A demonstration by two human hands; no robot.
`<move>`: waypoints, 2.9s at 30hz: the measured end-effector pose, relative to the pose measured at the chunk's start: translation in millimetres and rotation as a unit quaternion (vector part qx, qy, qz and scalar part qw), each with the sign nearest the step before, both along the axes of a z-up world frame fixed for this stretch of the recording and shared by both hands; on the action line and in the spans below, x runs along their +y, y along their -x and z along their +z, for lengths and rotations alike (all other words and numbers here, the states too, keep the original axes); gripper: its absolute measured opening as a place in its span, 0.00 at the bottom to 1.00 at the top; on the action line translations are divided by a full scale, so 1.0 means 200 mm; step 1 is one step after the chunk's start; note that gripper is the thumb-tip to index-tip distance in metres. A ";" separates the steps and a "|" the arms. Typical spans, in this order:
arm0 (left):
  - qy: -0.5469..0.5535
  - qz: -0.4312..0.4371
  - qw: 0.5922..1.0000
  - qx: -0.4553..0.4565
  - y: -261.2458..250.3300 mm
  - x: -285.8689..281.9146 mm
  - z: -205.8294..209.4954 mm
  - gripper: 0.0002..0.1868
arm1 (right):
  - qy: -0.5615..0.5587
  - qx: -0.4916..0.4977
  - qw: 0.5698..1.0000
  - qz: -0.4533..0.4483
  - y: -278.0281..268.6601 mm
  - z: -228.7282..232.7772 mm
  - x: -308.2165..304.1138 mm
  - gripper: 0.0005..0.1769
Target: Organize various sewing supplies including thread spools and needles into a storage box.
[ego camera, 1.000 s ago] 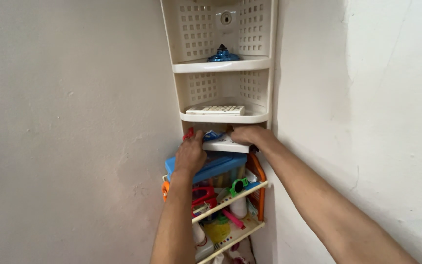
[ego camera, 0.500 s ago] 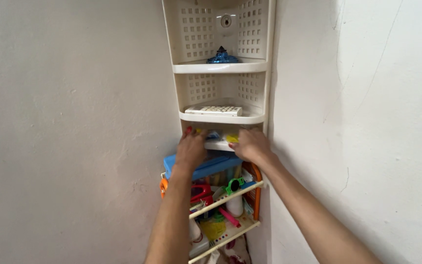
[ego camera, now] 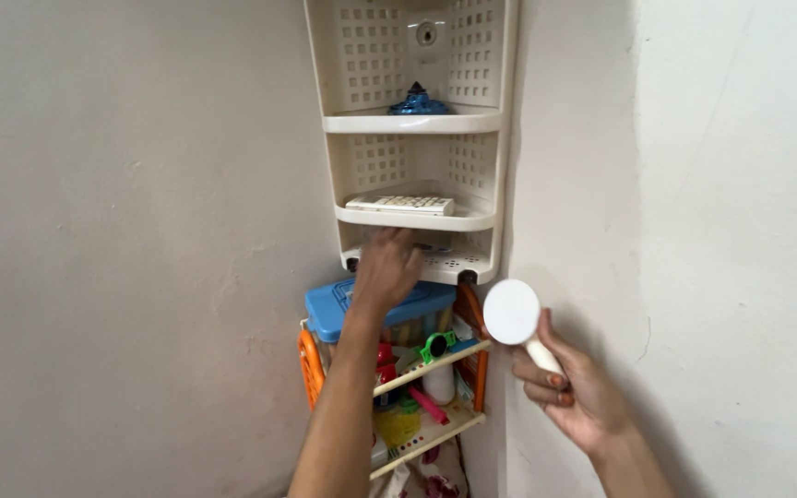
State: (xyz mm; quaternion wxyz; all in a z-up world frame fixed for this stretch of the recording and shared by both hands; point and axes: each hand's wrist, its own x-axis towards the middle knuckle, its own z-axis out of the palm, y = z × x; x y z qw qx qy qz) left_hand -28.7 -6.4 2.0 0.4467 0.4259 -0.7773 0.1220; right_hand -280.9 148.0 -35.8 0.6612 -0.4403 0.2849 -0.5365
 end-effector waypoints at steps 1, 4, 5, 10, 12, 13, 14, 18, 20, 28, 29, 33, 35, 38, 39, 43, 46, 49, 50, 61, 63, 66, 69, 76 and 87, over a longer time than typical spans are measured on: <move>0.000 0.005 1.000 0.002 -0.04 0.07 -0.03 0.13 | 0.000 0.002 1.000 0.005 0.01 -0.04 0.00 0.35; 0.001 0.054 0.983 0.174 -0.24 0.23 -0.17 0.22 | -0.053 -0.176 0.981 0.058 0.00 -0.16 -0.01 0.32; -0.002 0.101 0.979 0.178 -0.33 0.21 -0.23 0.30 | -0.036 -0.201 0.974 0.097 -0.02 -0.17 -0.02 0.36; -0.224 0.151 0.952 0.145 -0.62 0.18 -0.38 0.73 | -0.087 -0.153 0.983 0.059 -0.21 -0.24 -0.16 0.34; -0.356 0.114 0.921 0.106 -0.66 0.16 -0.37 0.83 | 0.042 -0.332 0.884 0.327 -0.25 -0.46 -0.39 0.23; -0.358 0.114 0.921 0.105 -0.67 0.15 -0.38 0.83 | 0.041 -0.333 0.883 0.327 -0.30 -0.47 -0.41 0.23; -0.365 0.112 0.918 0.108 -0.68 0.13 -0.38 0.84 | 0.059 -0.027 0.990 0.126 -0.35 -0.47 -0.43 0.27; -0.370 0.045 0.914 0.158 -0.69 0.10 -0.39 0.88 | 0.205 0.435 0.875 -0.061 -0.44 -0.39 -0.52 0.30; -0.353 0.027 0.920 0.165 -0.69 0.10 -0.39 0.87 | 0.200 0.465 0.862 -0.013 -0.47 -0.38 -0.60 0.31; -0.236 0.024 0.949 0.209 -0.55 0.29 -0.31 0.54 | 0.129 0.397 0.906 0.066 -0.49 -0.47 -0.67 0.28; -0.197 0.022 0.952 0.234 -0.52 0.30 -0.31 0.48 | 0.132 0.393 0.909 0.046 -0.49 -0.47 -0.65 0.27; -0.117 0.026 0.963 0.242 -0.47 0.33 -0.28 0.39 | 0.119 0.399 0.909 0.016 -0.52 -0.47 -0.65 0.30; -0.113 0.034 0.962 0.245 -0.44 0.35 -0.29 0.38 | 0.115 0.401 0.909 0.007 -0.51 -0.47 -0.64 0.31; -0.107 0.057 0.963 0.241 -0.40 0.40 -0.28 0.38 | 0.123 0.409 0.904 0.004 -0.48 -0.53 -0.67 0.33; -0.105 0.072 0.964 0.235 -0.38 0.41 -0.27 0.38 | 0.135 0.416 0.899 0.008 -0.46 -0.56 -0.69 0.34; -0.119 0.098 0.966 0.206 -0.30 0.47 -0.27 0.40 | 0.207 0.419 0.884 -0.007 -0.44 -0.54 -0.62 0.40; -0.056 0.151 0.966 0.202 -0.22 0.52 -0.28 0.41 | 0.213 0.451 0.866 0.036 -0.45 -0.41 -0.43 0.28; -0.034 0.156 0.959 0.236 -0.13 0.58 -0.26 0.41 | 0.213 0.453 0.866 -0.002 -0.41 -0.50 -0.46 0.28; -0.027 0.161 0.958 0.236 -0.11 0.62 -0.25 0.41 | 0.207 0.440 0.873 -0.008 -0.39 -0.55 -0.48 0.29; -0.062 0.222 0.915 0.332 -0.34 1.24 -0.06 0.41 | 0.077 0.348 0.934 -0.011 -0.46 -0.34 -0.16 0.24; 0.031 0.218 0.931 0.292 -0.42 1.44 -0.11 0.39 | 0.032 0.331 0.942 -0.056 -0.47 -0.35 -0.06 0.25; -0.004 0.229 0.928 0.294 -0.45 1.84 -0.04 0.40 | -0.035 0.186 0.981 -0.048 -0.47 -0.44 0.05 0.22; -0.017 0.208 0.933 0.294 -0.53 2.16 -0.15 0.38 | -0.019 0.142 0.989 0.042 -0.52 -0.48 0.24 0.18; -0.051 0.278 0.915 0.288 -0.62 2.80 -0.74 0.40 | -0.217 -0.158 0.902 0.338 -0.72 -1.00 0.63 0.17; -0.045 0.473 0.838 0.267 -0.68 3.14 -2.31 0.44 | -0.458 -0.212 0.798 0.329 -1.12 -2.38 1.40 0.11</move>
